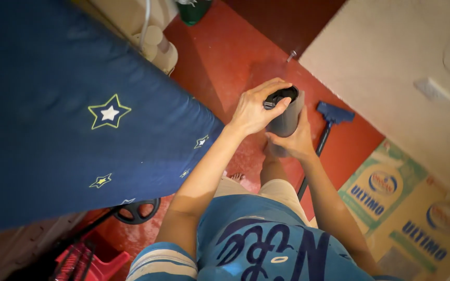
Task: The person vacuums a red floor in a cluttered room using a handheld stick vacuum. They move a red plastic stool to clean underneath it, then remove the vacuum's dustbin to empty it into a trash can before reattaching it and resuming vacuuming.
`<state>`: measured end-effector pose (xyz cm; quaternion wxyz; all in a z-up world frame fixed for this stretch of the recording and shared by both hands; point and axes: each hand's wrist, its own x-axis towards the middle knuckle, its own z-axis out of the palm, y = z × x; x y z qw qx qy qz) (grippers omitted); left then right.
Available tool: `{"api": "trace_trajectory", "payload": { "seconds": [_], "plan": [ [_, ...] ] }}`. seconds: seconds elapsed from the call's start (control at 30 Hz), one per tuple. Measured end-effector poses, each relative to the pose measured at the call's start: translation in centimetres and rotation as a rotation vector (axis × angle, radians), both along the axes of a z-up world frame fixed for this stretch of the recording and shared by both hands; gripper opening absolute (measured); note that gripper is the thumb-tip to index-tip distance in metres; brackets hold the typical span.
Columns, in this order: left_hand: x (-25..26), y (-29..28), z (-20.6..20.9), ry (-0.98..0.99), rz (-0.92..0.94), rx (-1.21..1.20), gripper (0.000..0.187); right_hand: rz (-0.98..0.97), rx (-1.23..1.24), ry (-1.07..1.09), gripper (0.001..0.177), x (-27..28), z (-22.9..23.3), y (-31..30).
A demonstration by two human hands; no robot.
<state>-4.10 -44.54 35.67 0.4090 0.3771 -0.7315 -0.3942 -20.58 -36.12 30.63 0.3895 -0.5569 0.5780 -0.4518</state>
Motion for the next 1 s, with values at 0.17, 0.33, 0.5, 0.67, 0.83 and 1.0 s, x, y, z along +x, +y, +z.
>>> {"api": "trace_trajectory", "payload": {
  "seconds": [0.17, 0.33, 0.5, 0.67, 0.83, 1.0],
  "plan": [
    [-1.1, -5.7, 0.2, 0.140, 0.097, 0.097, 0.062, 0.093, 0.119, 0.069, 0.101, -3.3, 2.9, -9.8],
    [-2.1, -10.8, 2.2, 0.196, 0.279, 0.328, 0.078, 0.233, -0.045, 0.096, 0.097, -5.1, 4.1, -18.5],
    [-1.6, -13.8, 3.2, 0.135, 0.393, 0.163, 0.073, 0.332, -0.145, 0.031, 0.093, -4.6, 1.0, -24.8],
    [0.4, -17.1, 3.4, 0.135, 0.467, 0.132, 0.060, 0.414, -0.207, 0.040, 0.097, -2.4, -1.4, -30.3],
    [3.3, -21.7, 3.6, 0.005, 0.599, 0.221, 0.080, 0.470, -0.254, 0.250, 0.096, 0.1, -1.7, -36.2],
    [4.4, -24.4, 2.6, -0.181, 0.699, 0.167, 0.073, 0.569, -0.332, 0.329, 0.097, 3.3, -1.8, -39.4]
  ]
}}
